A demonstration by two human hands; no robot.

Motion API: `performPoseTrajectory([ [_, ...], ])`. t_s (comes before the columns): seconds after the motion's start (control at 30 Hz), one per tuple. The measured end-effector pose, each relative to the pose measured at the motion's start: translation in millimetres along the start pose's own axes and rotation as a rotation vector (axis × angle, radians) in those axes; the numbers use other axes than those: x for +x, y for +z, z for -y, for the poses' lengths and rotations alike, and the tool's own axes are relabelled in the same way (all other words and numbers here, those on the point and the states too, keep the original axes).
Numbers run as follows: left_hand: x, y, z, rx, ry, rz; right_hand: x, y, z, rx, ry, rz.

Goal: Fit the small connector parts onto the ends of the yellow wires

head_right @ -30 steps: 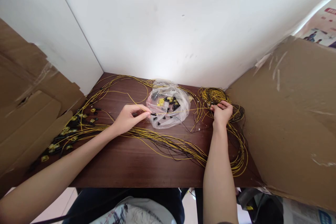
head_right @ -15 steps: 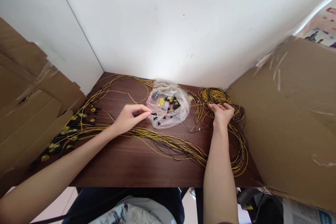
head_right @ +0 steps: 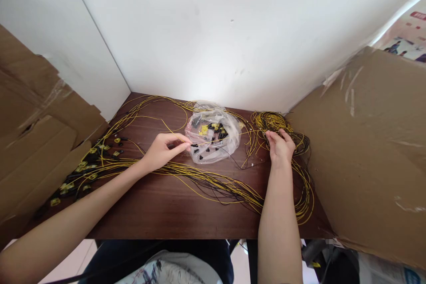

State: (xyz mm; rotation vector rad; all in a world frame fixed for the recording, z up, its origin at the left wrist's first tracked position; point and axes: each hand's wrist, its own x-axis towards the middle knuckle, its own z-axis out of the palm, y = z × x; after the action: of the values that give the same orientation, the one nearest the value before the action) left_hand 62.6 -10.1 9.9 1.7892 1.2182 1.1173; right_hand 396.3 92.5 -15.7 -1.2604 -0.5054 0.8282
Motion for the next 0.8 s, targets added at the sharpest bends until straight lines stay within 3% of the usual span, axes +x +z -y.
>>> performPoseTrajectory([
  [0.8,-0.1,-0.8,-0.9,0.0,-0.032,0.005,-8.3,6.4,6.7,0.033,0.058,-0.002],
])
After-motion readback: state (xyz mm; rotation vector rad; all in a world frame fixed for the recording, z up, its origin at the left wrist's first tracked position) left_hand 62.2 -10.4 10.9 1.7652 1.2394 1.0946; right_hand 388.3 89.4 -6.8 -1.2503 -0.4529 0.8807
